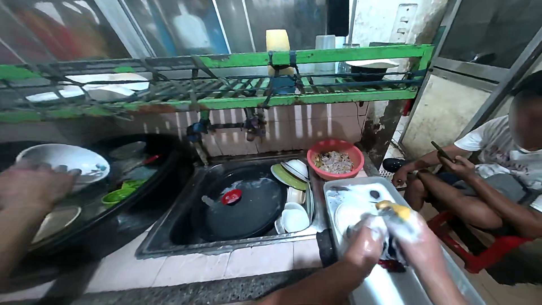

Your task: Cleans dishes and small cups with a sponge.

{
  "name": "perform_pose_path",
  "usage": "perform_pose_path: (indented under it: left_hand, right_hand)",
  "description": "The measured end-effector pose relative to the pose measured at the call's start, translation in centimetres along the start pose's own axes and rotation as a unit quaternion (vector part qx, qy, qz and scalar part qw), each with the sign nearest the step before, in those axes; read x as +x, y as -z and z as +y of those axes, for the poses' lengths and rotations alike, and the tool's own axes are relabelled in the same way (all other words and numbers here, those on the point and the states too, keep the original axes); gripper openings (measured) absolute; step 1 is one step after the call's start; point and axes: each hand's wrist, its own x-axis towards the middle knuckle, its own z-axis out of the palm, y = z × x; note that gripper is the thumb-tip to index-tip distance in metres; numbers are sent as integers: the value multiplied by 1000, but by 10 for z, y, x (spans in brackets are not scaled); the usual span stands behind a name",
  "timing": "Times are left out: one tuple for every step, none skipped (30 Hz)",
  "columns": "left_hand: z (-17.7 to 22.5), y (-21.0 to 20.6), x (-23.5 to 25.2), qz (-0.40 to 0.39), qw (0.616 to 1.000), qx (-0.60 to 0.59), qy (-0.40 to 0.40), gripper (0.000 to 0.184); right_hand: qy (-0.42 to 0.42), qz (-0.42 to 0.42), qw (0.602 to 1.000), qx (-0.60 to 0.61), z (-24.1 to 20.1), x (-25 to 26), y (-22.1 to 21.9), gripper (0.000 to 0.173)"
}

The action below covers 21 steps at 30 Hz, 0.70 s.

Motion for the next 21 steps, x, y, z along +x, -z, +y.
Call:
perform_pose_path:
  left_hand:
    - [4, 2, -3, -20, 998, 51, -15, 36]
    - [7, 5, -5, -28, 997, 60, -26, 36]
    - [9, 7, -5, -25, 998, 29, -39, 33]
    - [9, 9, -4, -16, 998, -36, -50, 30]
    - [10, 10, -2, -6, 992, -116, -55, 27]
    - [12, 11, -1, 4, 981, -185, -57, 25]
    - [13, 12, 2, 15, 972, -229, -55, 26]
    - [12, 12, 4, 26, 967, -251, -42, 29]
    - [7, 11, 6, 27, 964, -263, -20, 35]
    - [3, 9, 10, 24, 958, -285, 19, 41]
    - [1, 6, 12, 30, 942, -327, 73, 44]
    - [2, 2, 13, 51, 917, -374, 125, 44]
    - [-1, 0, 14, 69, 898, -406, 158, 42]
    - [-8, 0, 16, 85, 893, -411, 164, 41]
    - [-15, 3, 17, 92, 904, -391, 145, 40]
    - [-23, 8, 18, 86, 930, -344, 96, 41]
    - [-31, 14, 19, 69, 960, -271, 25, 43]
    - [-35, 18, 21, 54, 980, -185, -55, 45]
    - [-36, 19, 21, 41, 986, -97, -129, 45]
    - [-36, 14, 20, 31, 979, -18, -202, 42]
    - [-39, 5, 20, 33, 959, 51, -276, 37]
  right_hand:
    - [47, 0, 999, -24, -6, -5, 0, 58]
    - [57, -7, 998, -3, -8, -5, 1, 60]
    - [25, -21, 997, 64, -7, -1, 5, 60]
    - [-23, -31, 987, 156, -2, 6, 10, 61]
    - [-62, -31, 966, 248, 3, 13, 15, 62]
    - [-79, -19, 951, 299, 4, 17, 19, 63]
    - [-64, 1, 953, 297, -1, 18, 22, 63]
    - [-18, 22, 970, 241, -12, 15, 23, 61]
    - [43, 40, 988, 144, -22, 9, 22, 58]
    - [109, 46, 991, 57, -28, 3, 19, 56]
    - [168, 43, 985, 1, -27, -2, 14, 55]
    - [183, 34, 982, -19, -23, -6, 8, 55]
    - [133, 14, 991, 3, -19, -7, 5, 55]
    - [36, -14, 997, 61, -17, -5, 5, 55]
    - [-57, -36, 988, 138, -12, 0, 7, 55]
    - [-120, -54, 970, 206, -6, 3, 10, 54]
    - [-156, -71, 952, 254, 1, 5, 12, 51]
    - [-183, -88, 939, 276, 6, 5, 15, 47]
    - [-216, -99, 929, 283, 9, 6, 16, 41]
    - [-251, -100, 921, 279, 8, 5, 15, 32]
    - [-278, -95, 917, 268, 7, 4, 12, 28]
